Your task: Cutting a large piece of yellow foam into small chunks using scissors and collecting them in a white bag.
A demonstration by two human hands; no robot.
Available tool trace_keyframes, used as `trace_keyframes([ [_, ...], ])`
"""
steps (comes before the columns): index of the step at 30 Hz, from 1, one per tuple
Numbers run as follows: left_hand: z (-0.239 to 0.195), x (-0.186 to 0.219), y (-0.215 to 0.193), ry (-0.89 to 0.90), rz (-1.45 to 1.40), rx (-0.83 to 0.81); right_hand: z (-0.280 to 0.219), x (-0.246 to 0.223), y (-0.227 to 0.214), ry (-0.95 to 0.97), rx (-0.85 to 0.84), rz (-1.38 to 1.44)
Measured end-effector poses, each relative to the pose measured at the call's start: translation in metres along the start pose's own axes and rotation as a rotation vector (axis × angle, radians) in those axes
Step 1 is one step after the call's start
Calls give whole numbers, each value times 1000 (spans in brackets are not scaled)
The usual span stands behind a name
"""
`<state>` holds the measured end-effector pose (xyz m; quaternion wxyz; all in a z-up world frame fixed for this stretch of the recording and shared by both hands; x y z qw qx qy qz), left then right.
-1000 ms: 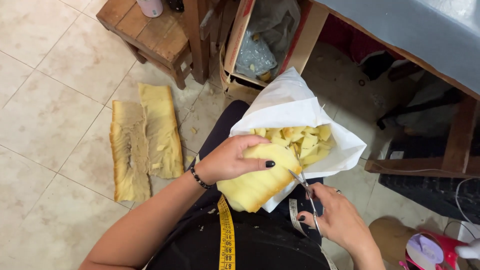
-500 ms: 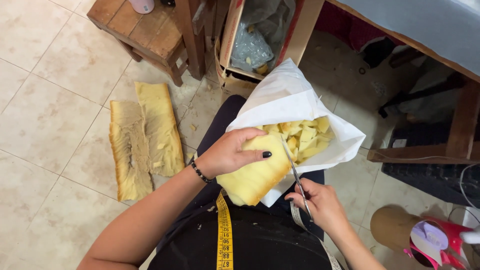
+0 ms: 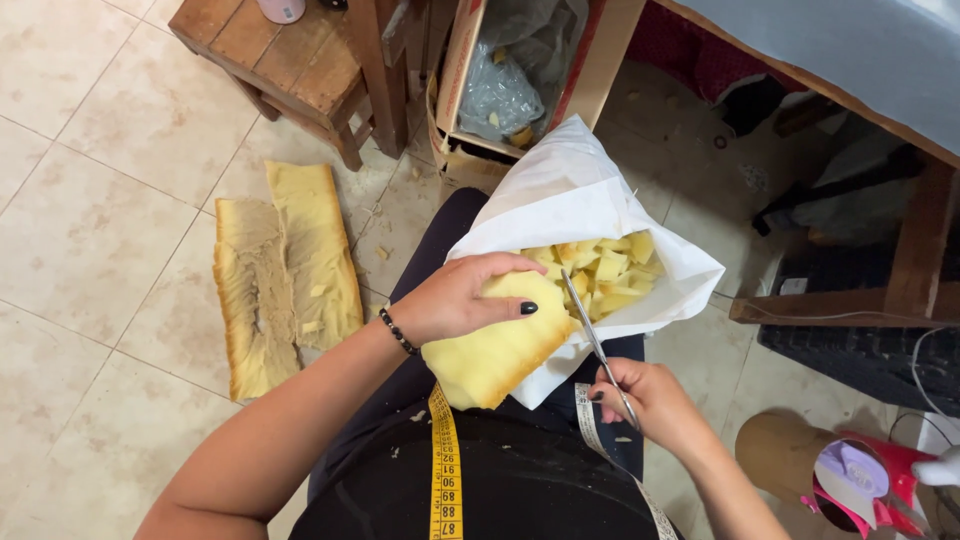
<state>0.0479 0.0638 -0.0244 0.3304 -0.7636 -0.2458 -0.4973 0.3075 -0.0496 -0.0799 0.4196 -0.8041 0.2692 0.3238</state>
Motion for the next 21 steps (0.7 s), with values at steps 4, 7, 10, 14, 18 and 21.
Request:
trace_keyframes([
  [4, 8, -13, 4, -58, 48, 35, -4, -37, -12, -81, -187, -347],
  [7, 7, -3, 8, -45, 59, -34, 1, -46, -15, -55, -143, -565],
  [10, 7, 4, 19, -5, 31, -128, 8, -66, -15, -2, -156, -715],
  [14, 14, 1, 26, -79, 36, -120, 15, -54, -6, -42, -130, -783],
  [18, 20, -5, 25, -155, -99, -103, 17, -34, -3, -78, 9, -563],
  [21, 32, -27, 31, -237, -92, -68, 16, -21, 1, -39, 57, -384],
])
Point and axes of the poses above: each hand's wrist, its own z-axis towards the middle knuckle, its own y-axis out of the palm, x = y × z, the point moved 6 cm from there along z, towards the middle knuckle, and after that the axes turned 9 degrees about -y, right-handed, at the moved point
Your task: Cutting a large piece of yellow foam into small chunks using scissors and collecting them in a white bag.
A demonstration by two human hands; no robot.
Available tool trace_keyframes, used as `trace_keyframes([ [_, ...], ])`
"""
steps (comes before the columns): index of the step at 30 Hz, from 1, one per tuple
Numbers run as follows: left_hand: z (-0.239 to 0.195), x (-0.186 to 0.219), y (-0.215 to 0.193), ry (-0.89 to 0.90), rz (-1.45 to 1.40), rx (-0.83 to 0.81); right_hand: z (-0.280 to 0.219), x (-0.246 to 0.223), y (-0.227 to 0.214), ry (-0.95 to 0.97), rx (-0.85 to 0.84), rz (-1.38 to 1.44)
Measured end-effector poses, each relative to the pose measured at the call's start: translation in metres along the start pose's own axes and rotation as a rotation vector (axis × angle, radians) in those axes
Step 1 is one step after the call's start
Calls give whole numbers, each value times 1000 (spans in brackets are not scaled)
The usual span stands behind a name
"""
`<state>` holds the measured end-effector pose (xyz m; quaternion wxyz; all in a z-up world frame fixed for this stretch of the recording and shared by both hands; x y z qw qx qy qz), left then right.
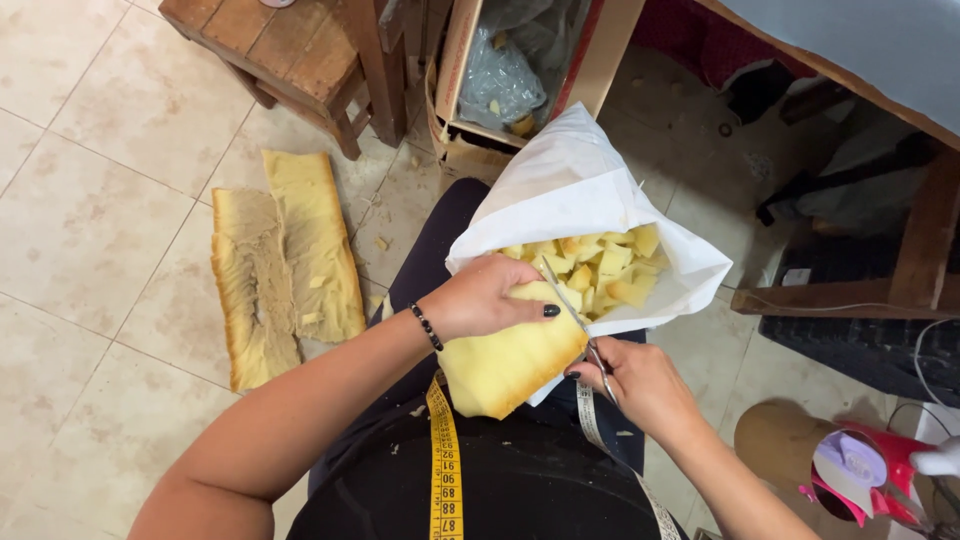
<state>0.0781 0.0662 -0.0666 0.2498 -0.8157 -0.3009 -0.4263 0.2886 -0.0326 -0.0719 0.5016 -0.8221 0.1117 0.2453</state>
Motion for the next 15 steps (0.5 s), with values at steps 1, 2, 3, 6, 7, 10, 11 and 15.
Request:
trace_keyframes([
  [1, 6, -7, 1, -19, 30, 16, 1, 5, 3, 16, 16, 88],
  [2, 5, -3, -2, -19, 28, 18, 2, 2, -3, 15, 15, 86],
  [3, 3, 0, -4, -29, 44, 15, 3, -2, -7, 10, 18, 172],
  [6, -6, 11, -14, -58, 66, 18, 3, 1, -16, -14, -9, 286],
  [7, -10, 13, -17, -82, 68, 19, 0, 4, -17, -28, -45, 315],
  [10, -3, 1, -15, -63, -28, -92, -4, 5, -29, -44, -154, 265],
  [11, -4, 1, -16, -61, -23, -95, -4, 5, -31, -43, -149, 267],
  [15, -11, 7, -13, -38, -117, -168, -3, -6, -31, -134, -264, 147],
])
Point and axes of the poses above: each hand's wrist, its own z-axis towards the middle knuckle, its own y-axis out of the palm, x = y × z, the point moved 6 cm from there along z, towards the middle knuckle, and after that the axes turned 9 degrees about -y, right-handed, at the moved point
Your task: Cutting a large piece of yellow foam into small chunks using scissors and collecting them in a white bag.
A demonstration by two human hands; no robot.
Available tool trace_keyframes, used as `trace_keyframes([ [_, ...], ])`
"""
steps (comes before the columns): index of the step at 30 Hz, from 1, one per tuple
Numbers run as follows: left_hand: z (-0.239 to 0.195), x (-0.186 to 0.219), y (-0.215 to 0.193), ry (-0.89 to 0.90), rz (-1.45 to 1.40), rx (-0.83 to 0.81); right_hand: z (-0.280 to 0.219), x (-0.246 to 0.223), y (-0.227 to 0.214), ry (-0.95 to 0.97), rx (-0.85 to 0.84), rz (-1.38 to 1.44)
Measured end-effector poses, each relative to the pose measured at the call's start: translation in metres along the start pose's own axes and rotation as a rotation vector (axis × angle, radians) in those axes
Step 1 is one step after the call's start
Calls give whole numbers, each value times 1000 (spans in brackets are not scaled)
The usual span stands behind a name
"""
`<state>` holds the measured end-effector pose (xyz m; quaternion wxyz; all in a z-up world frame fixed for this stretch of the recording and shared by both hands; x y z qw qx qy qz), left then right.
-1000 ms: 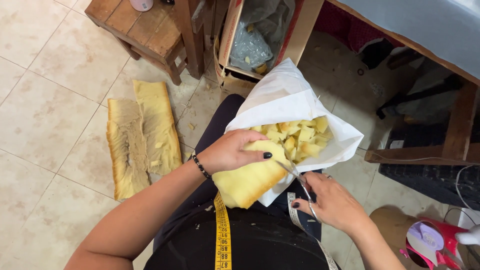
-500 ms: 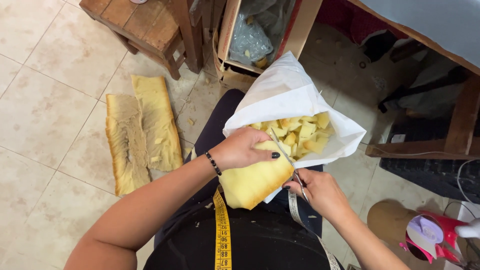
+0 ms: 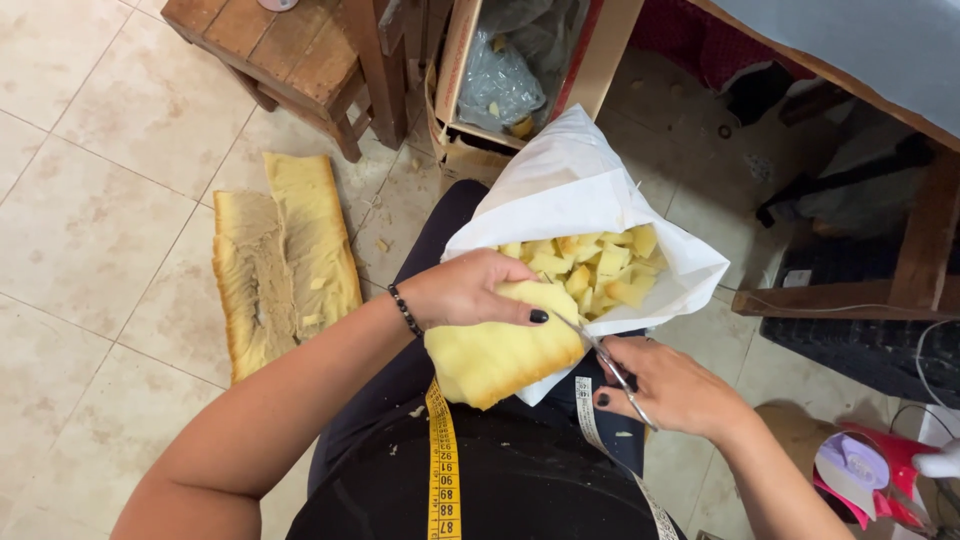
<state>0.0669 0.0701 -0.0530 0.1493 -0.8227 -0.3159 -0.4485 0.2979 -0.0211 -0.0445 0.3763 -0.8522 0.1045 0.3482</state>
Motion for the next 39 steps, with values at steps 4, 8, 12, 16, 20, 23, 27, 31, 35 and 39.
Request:
trace_keyframes([
  [4, 3, 3, 11, 8, -19, -67, 10, -18, -3, 19, 9, -109],
  [8, 7, 2, 9, -11, 9, 3, 15, -27, 4, 12, 97, -100],
  [12, 8, 4, 5, -12, 38, 79, 13, -10, 16, 0, 240, -16],
  [16, -3, 14, -2, 61, 79, 89, 11, -10, 16, 4, 291, 134],
  [20, -23, 14, -7, 7, 24, 17, 9, 7, 19, 44, 276, 194],
  [23, -36, 16, -10, -36, -12, -5, 6, 17, 14, 94, 249, 240],
  [27, -30, 10, -7, 35, 176, 13, -1, 6, 3, 113, -5, 28],
  [31, -18, 9, 1, 9, 360, 69, -9, -8, -3, 166, -121, -332],
  [35, -15, 19, 9, -32, 265, 73, 1, -20, 1, 9, -21, -528],
  [39, -18, 20, 7, -90, 129, 98, 8, 0, 12, 46, 59, -596],
])
Point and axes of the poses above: each hand's wrist, its own z-axis towards the middle knuckle, its own y-axis out of the palm, x = y × z, the point moved 6 cm from there along z, towards the middle knuckle, and after that the axes turned 9 degrees about -y, right-handed, at the moved point
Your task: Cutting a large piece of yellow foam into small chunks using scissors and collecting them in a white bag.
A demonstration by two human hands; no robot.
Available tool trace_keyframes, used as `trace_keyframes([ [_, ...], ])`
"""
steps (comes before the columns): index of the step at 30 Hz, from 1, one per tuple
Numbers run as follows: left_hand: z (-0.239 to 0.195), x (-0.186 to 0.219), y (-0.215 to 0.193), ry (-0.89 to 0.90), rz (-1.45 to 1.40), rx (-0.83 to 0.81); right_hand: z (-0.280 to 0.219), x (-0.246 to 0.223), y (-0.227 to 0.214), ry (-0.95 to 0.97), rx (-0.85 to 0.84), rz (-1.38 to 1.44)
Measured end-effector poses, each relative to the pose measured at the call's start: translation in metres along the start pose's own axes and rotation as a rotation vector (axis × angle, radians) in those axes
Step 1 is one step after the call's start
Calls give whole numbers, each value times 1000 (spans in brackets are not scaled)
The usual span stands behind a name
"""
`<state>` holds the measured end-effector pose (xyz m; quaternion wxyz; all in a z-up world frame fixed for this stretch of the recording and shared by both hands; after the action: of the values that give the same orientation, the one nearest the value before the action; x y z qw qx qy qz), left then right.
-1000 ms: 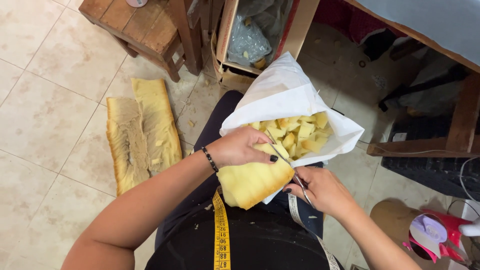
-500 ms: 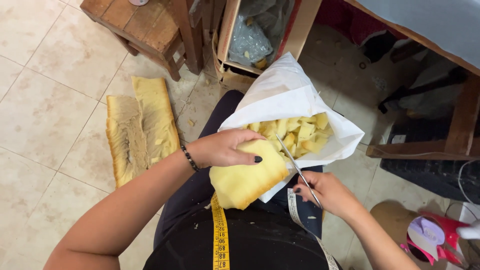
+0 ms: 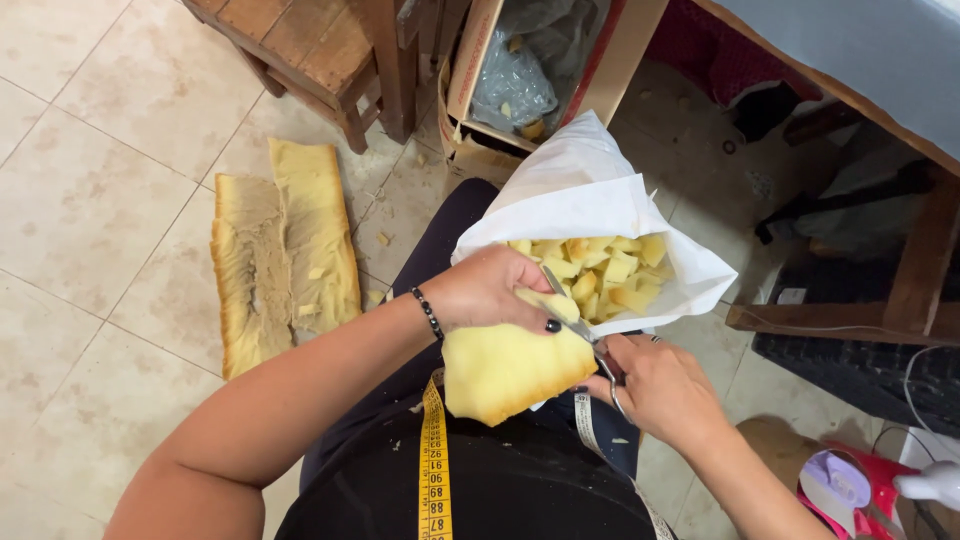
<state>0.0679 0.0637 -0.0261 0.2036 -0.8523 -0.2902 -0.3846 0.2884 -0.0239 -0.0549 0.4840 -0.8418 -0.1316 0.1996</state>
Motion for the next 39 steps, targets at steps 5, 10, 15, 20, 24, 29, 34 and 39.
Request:
trace_keyframes([
  [5, 14, -8, -4, 29, -100, 32, 3, 7, 10, 84, 85, 257],
  [10, 28, -17, -3, 14, -34, 38, 4, -9, -7, 47, 115, 615],
  [15, 28, -15, -7, 12, -31, 18, 0, 2, 2, 80, 101, 769],
  [20, 20, -10, -11, 24, -49, -16, -5, 15, 4, 43, 92, 842],
  [24, 8, -3, -13, 13, -86, -72, -8, 22, 4, -3, 6, 793],
  [29, 9, -4, -6, -2, -147, -152, -3, 3, -20, -18, -121, 632],
  [34, 28, -11, -1, -10, -182, -130, 6, -10, -24, -32, -92, 567],
  [39, 39, -24, -2, -35, -192, -53, 12, -9, -17, 9, -13, 595],
])
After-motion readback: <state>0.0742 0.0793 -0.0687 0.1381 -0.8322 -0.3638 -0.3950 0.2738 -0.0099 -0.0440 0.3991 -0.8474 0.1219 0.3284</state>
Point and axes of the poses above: each hand's wrist, its own z-axis towards the middle knuckle, its own y-axis out of the palm, x = y × z, the point moved 6 cm from there along z, towards the middle knuckle, and after that the axes turned 9 degrees about -y, right-handed, at the moved point
